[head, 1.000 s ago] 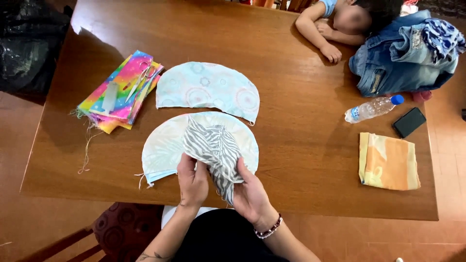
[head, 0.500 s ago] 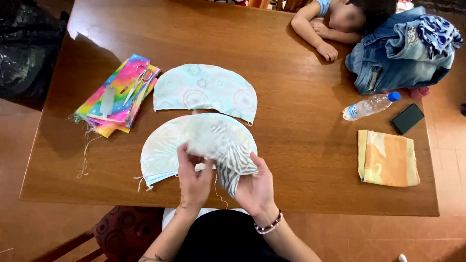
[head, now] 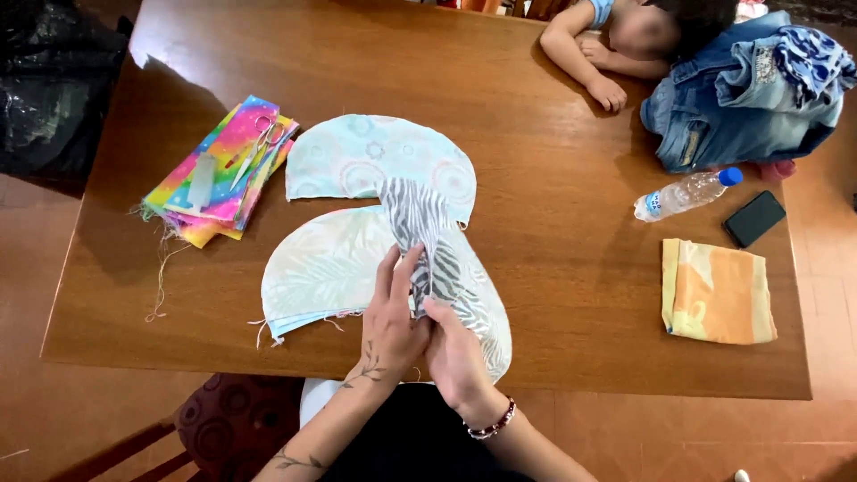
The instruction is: Unfolding, smoothing, and arranging fabric pattern pieces on a wooden table.
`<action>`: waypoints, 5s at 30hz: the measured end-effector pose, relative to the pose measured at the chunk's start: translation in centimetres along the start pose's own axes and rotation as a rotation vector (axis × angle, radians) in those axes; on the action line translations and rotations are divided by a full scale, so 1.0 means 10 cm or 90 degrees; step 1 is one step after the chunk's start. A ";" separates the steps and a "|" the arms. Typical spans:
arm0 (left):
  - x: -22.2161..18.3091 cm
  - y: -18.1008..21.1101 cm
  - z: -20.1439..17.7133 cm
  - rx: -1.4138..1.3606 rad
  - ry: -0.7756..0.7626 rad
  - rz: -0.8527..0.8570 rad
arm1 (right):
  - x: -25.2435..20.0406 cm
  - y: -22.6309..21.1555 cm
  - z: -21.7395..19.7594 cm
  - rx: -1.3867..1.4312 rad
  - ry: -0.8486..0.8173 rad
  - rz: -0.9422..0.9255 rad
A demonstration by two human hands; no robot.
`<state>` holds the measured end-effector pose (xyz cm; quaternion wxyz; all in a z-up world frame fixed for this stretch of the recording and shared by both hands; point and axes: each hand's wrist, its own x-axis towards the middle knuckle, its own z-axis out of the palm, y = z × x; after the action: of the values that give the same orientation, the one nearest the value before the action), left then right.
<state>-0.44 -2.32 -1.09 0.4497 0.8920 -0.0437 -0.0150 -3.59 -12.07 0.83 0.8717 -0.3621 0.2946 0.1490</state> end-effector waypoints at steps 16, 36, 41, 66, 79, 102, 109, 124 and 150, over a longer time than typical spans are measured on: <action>0.31 -0.16 -0.24 -0.092 0.050 0.190 | -0.30 -0.31 0.26 -0.262 -0.275 -0.151; 0.25 -0.80 0.05 0.051 0.329 0.050 | 0.48 -0.05 -0.02 -0.856 0.046 -0.959; 0.32 -0.38 -0.17 0.023 0.372 0.176 | 0.58 -0.04 0.09 -0.809 0.020 -1.009; 0.11 -0.52 -0.23 0.052 0.394 0.271 | 0.46 -0.03 0.08 -0.767 -0.180 -0.888; -0.48 -0.01 -1.02 -0.209 -0.098 0.028 | -0.11 -0.42 -0.18 -0.677 -0.392 -0.310; -0.70 0.30 -0.93 -0.828 -0.236 -0.128 | -0.53 -0.45 -0.11 -0.313 -0.462 -0.247; -0.55 0.38 -1.03 -0.643 -0.236 -0.046 | -0.40 -0.39 -0.16 -0.103 -0.400 -0.217; -0.37 0.29 -0.71 -0.011 0.276 0.557 | -0.22 -0.32 0.11 -0.650 -0.153 -1.059; -0.27 0.50 -0.68 -0.067 0.331 0.338 | -0.50 -0.54 0.18 -0.451 -0.365 -0.593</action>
<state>-3.02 0.40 6.94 0.4793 0.7994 -0.1567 0.3266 -4.22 -14.81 7.90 0.7168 -0.6634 -0.2044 -0.0655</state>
